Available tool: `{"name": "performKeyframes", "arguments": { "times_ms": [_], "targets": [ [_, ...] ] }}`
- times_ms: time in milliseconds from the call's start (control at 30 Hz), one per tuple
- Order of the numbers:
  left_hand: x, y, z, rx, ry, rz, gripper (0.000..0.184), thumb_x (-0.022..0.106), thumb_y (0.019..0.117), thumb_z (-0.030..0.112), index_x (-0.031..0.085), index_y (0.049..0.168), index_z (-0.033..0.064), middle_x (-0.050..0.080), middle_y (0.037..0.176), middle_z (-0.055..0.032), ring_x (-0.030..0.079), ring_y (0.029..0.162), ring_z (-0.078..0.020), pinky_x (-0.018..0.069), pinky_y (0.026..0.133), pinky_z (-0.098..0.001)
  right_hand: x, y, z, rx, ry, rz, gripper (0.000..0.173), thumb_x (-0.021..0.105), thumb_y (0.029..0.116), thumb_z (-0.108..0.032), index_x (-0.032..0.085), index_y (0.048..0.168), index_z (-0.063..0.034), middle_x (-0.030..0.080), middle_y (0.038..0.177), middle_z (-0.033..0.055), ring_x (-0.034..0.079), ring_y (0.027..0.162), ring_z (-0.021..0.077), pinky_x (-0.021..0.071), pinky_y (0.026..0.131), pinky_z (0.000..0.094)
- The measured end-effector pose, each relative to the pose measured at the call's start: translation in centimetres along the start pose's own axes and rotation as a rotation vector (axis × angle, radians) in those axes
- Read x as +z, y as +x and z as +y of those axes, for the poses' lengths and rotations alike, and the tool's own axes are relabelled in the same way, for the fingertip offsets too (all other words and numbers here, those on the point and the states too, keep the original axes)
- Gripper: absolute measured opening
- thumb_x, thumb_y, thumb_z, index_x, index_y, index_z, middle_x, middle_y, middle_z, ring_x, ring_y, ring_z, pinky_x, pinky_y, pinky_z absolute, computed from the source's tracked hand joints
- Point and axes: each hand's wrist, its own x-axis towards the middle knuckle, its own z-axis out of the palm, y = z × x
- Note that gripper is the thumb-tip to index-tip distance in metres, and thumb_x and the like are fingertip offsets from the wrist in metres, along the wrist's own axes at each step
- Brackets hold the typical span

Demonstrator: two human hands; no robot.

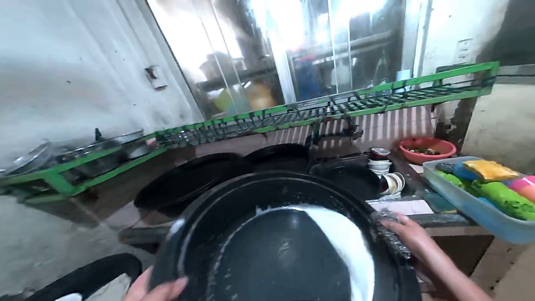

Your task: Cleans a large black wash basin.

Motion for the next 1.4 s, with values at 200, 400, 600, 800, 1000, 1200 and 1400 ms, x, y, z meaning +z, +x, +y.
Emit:
{"name": "performKeyframes", "arguments": {
  "times_ms": [200,400,600,800,1000,1200,1400],
  "targets": [
    [15.0,6.1,4.2,-0.103,-0.084,0.005,0.049,0.055,0.0868,-0.010,0.051,0.134,0.0024,0.069,0.097,-0.0097,0.070,0.074,-0.0138,0.0603,0.059,-0.0305,-7.2,3.0,2.5,0.042,0.121,0.205,0.041,0.064,0.0995,-0.015,0.056,0.138,-0.0041,0.068,0.114,0.0171,0.068,0.097,0.0231,0.0556,0.085,0.0444],
    [25.8,8.6,6.8,-0.077,-0.062,-0.100,0.042,0.057,0.0872,-0.009,0.055,0.127,0.0046,0.069,0.091,-0.0132,0.070,0.069,-0.0188,0.0590,0.055,-0.0334,-11.9,7.1,5.6,0.066,0.275,0.246,0.041,0.062,0.1006,-0.015,0.054,0.139,-0.0035,0.066,0.114,0.0159,0.066,0.096,0.0204,0.0551,0.083,0.0412],
    [34.8,9.7,7.2,-0.076,0.059,-0.093,0.042,0.057,0.0884,-0.007,0.055,0.128,0.0053,0.069,0.090,-0.0130,0.070,0.068,-0.0188,0.0585,0.054,-0.0332,-16.1,13.4,7.4,0.135,0.321,0.202,0.040,0.064,0.0997,-0.016,0.056,0.137,-0.0041,0.066,0.114,0.0155,0.066,0.097,0.0206,0.0550,0.083,0.0418],
    [44.9,10.5,9.2,-0.065,0.273,-0.129,0.044,0.061,0.0876,-0.003,0.055,0.130,0.0059,0.068,0.090,-0.0131,0.068,0.069,-0.0190,0.0570,0.055,-0.0335,-18.3,19.3,9.8,0.246,0.331,0.089,0.044,0.063,0.1007,-0.018,0.053,0.141,-0.0032,0.063,0.125,0.0211,0.063,0.111,0.0279,0.0519,0.093,0.0490],
    [52.5,12.6,12.1,-0.082,0.371,-0.078,0.042,0.064,0.0876,0.005,0.057,0.129,0.0048,0.066,0.090,-0.0145,0.066,0.073,-0.0221,0.0556,0.059,-0.0387,-20.5,22.1,7.3,0.308,0.271,-0.023,0.054,0.063,0.1010,-0.023,0.047,0.148,-0.0028,0.057,0.138,0.0213,0.058,0.123,0.0292,0.0475,0.101,0.0495],
    [51.1,14.0,10.6,-0.126,0.268,0.044,0.026,0.064,0.0855,0.001,0.060,0.111,0.0032,0.065,0.082,-0.0135,0.063,0.066,-0.0216,0.0533,0.055,-0.0375,-22.1,24.0,5.8,0.231,0.280,0.038,0.050,0.064,0.1011,-0.020,0.050,0.146,-0.0024,0.057,0.138,0.0240,0.056,0.125,0.0341,0.0458,0.102,0.0554],
    [44.3,11.2,7.2,-0.174,0.045,0.103,0.038,0.058,0.0875,-0.005,0.056,0.124,0.0031,0.067,0.087,-0.0150,0.068,0.068,-0.0214,0.0577,0.055,-0.0360,-23.0,23.1,3.9,0.089,0.158,0.017,0.049,0.058,0.1014,-0.017,0.046,0.146,-0.0002,0.060,0.129,0.0194,0.062,0.109,0.0198,0.0518,0.093,0.0420]
  ]
}}
